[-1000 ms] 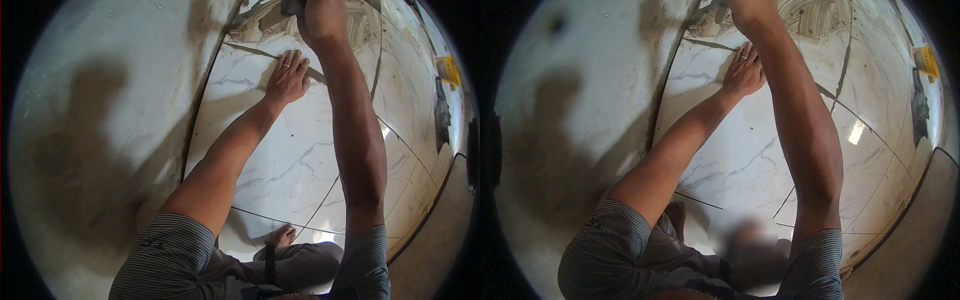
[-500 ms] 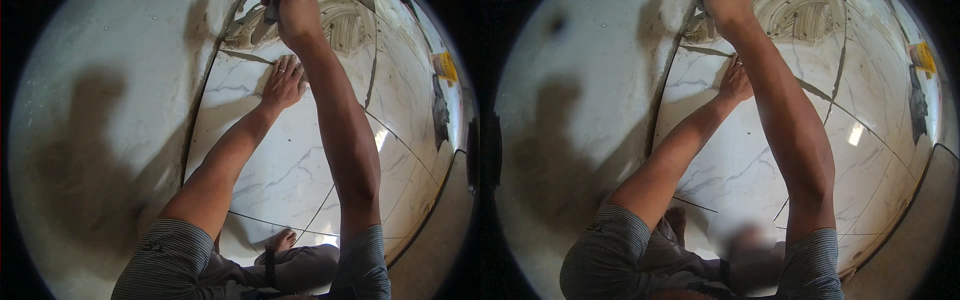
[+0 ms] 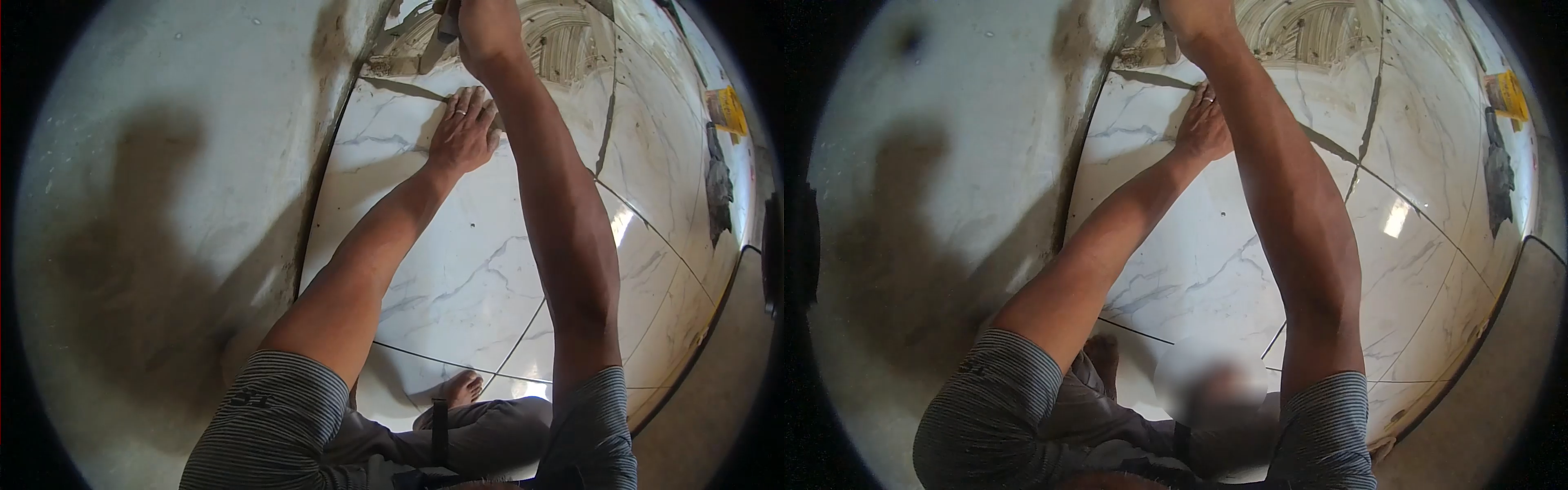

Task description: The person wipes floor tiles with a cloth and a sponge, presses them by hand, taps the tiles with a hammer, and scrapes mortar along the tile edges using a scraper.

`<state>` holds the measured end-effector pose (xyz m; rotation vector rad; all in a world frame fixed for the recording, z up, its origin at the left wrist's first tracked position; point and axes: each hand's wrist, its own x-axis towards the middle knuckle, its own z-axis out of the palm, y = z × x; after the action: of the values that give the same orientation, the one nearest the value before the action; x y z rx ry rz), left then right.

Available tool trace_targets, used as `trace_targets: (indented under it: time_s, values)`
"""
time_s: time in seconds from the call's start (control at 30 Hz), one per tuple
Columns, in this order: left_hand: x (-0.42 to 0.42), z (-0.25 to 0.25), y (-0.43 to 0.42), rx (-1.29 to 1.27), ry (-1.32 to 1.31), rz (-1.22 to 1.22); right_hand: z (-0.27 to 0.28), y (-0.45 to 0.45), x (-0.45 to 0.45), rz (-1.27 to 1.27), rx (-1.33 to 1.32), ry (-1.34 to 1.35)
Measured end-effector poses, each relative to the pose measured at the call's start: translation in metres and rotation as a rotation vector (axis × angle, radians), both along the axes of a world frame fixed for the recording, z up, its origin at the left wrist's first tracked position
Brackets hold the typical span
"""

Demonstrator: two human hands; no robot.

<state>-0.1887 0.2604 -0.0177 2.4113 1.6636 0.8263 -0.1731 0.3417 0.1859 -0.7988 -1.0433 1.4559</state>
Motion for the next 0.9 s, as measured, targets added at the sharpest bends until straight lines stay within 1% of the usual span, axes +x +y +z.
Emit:
trace_targets:
  time_s: [0.03, 0.07, 0.13, 0.2, 0.23, 0.27, 0.3, 0.33, 0.4, 0.43, 0.47, 0.53, 0.57, 0.67, 0.7, 0.73, 0.83, 0.9]
  values:
    - [0.000, 0.002, 0.002, 0.007, -0.002, -0.003, 0.005, 0.000, 0.002, -0.001, -0.066, -0.019]
    - [0.000, 0.004, -0.002, -0.017, 0.039, -0.003, 0.012, -0.007, 0.007, -0.009, -0.070, -0.025]
    - [-0.001, 0.008, 0.000, -0.039, 0.070, 0.013, 0.025, -0.014, 0.020, -0.180, 0.004, -0.137]
    - [0.000, 0.009, -0.003, 0.000, 0.045, 0.013, 0.017, -0.003, 0.037, -0.157, 0.039, -0.126]
    - [0.000, 0.008, -0.002, 0.004, 0.005, 0.002, 0.005, 0.011, 0.043, -0.171, 0.028, -0.167]
    - [0.000, 0.007, -0.002, 0.009, -0.004, -0.014, 0.007, 0.014, 0.048, -0.193, 0.018, -0.211]
    - [0.002, 0.005, -0.003, 0.021, -0.003, -0.009, 0.008, 0.017, 0.055, -0.219, -0.078, -0.123]
    - [0.001, 0.003, 0.000, 0.035, -0.001, -0.001, 0.012, 0.018, 0.066, -0.237, -0.072, -0.133]
    - [-0.001, 0.001, 0.001, 0.024, -0.013, -0.012, 0.013, 0.013, 0.091, -0.256, 0.002, -0.033]
    - [-0.001, 0.000, 0.001, 0.015, 0.023, 0.001, 0.018, 0.007, 0.104, -0.223, 0.045, -0.044]
    - [0.002, -0.001, 0.001, 0.015, 0.055, 0.007, 0.010, 0.008, 0.114, -0.264, -0.051, -0.109]
    - [0.004, -0.001, 0.002, 0.023, 0.059, 0.003, 0.003, 0.013, 0.129, -0.299, -0.014, -0.157]
    - [0.004, 0.001, 0.002, 0.017, 0.062, 0.004, 0.010, 0.011, 0.139, -0.316, -0.006, -0.175]
    - [0.002, 0.003, 0.002, -0.019, 0.072, -0.005, 0.021, -0.002, 0.163, -0.344, 0.002, 0.026]
    - [0.003, 0.005, 0.002, -0.033, 0.085, -0.010, 0.002, 0.010, 0.183, -0.296, 0.059, -0.047]
    - [0.004, 0.004, 0.001, -0.032, 0.070, -0.025, -0.003, 0.009, 0.188, -0.349, -0.080, -0.223]
    - [0.005, 0.002, 0.002, -0.014, 0.106, 0.009, 0.016, 0.006, 0.201, -0.381, -0.064, -0.213]
    - [0.005, 0.005, 0.001, -0.013, 0.117, 0.008, 0.031, -0.010, 0.200, -0.389, -0.038, -0.102]
